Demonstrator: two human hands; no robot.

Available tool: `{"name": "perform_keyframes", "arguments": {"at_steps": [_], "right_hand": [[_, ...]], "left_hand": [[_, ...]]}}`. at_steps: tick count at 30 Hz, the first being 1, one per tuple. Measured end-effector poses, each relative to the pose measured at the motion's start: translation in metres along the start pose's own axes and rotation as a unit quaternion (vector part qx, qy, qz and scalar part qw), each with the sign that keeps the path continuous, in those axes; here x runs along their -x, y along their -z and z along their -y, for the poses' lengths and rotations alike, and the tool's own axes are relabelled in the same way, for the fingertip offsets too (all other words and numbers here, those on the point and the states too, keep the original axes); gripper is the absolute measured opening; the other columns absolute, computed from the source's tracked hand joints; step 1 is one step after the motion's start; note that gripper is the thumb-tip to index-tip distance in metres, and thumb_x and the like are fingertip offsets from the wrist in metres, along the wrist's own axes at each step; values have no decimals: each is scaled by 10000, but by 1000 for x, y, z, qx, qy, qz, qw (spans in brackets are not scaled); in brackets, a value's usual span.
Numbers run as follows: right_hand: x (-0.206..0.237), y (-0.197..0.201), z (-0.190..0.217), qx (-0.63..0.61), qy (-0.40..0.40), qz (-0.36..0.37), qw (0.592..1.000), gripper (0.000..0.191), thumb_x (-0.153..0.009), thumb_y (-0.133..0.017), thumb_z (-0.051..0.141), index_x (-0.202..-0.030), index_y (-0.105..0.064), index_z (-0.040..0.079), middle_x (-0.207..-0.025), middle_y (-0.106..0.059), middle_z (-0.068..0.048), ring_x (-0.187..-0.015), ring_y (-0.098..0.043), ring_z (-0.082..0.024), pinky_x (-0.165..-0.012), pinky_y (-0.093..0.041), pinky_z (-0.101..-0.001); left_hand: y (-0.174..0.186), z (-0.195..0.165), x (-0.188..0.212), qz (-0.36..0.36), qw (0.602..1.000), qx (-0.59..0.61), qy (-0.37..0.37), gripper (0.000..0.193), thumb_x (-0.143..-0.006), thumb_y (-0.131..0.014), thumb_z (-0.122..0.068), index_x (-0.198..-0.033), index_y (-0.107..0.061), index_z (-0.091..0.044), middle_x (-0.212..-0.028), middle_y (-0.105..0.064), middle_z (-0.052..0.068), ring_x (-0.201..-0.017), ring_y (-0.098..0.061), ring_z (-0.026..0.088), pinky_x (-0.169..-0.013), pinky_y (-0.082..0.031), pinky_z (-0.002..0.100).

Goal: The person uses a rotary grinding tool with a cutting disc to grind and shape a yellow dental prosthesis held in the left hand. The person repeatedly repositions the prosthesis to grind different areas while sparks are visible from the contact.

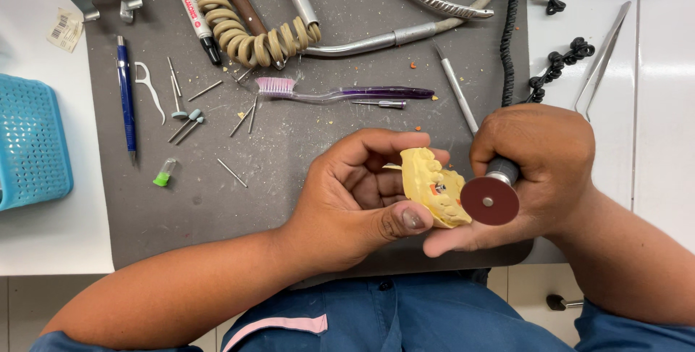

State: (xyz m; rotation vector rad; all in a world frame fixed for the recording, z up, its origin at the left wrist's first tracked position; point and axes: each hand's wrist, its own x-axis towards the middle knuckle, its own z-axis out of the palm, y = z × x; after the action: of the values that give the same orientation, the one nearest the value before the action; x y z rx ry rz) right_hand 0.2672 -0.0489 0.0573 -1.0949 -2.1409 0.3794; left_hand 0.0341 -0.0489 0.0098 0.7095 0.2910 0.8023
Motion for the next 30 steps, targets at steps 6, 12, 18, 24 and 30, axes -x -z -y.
{"name": "perform_keyframes", "arguments": {"at_steps": [6,12,18,24,30], "right_hand": [[-3,1,-4,-15,-14,30,999,758,-493,-852,747,-638,-487,99,-536,-434,-2,-464,-463,-129,-449,-329,-280],[-2,-1,-5,-15,-12,42,999,768,-486,-852,750,-635,-496,87,-547,-457,-17,-474,-485,-146,-457,-342,-284],[-2,0,-5,-11,-20,49,999,752,-474,-859,737,-636,-512,89,-549,-467,-19,-477,-500,-151,-464,-347,-292],[-2,1,-5,-17,-28,53,998,750,-468,-875,716,-642,-504,88,-556,-460,-28,-482,-495,-165,-472,-350,-300],[-2,1,-6,-13,-21,52,998,746,-477,-872,722,-648,-512,92,-554,-464,-25,-482,-502,-168,-473,-358,-301]], "left_hand": [[1,3,3,19,1000,18,13,618,-988,-792,-140,-1484,-463,28,-1437,-589,233,-1277,-652,269,-1183,-567,424],[2,4,3,31,999,35,7,617,-996,-778,-126,-1496,-452,27,-1475,-570,226,-1304,-637,268,-1167,-574,421],[2,3,3,32,999,37,12,614,-990,-768,-119,-1492,-449,33,-1506,-565,226,-1328,-627,276,-1141,-588,425],[2,4,3,34,999,27,-1,603,-1000,-768,-109,-1492,-452,40,-1473,-568,228,-1300,-628,268,-1170,-578,425],[1,4,2,25,999,24,-1,609,-984,-779,-117,-1476,-459,48,-1490,-578,232,-1339,-633,277,-1169,-574,426]]}}
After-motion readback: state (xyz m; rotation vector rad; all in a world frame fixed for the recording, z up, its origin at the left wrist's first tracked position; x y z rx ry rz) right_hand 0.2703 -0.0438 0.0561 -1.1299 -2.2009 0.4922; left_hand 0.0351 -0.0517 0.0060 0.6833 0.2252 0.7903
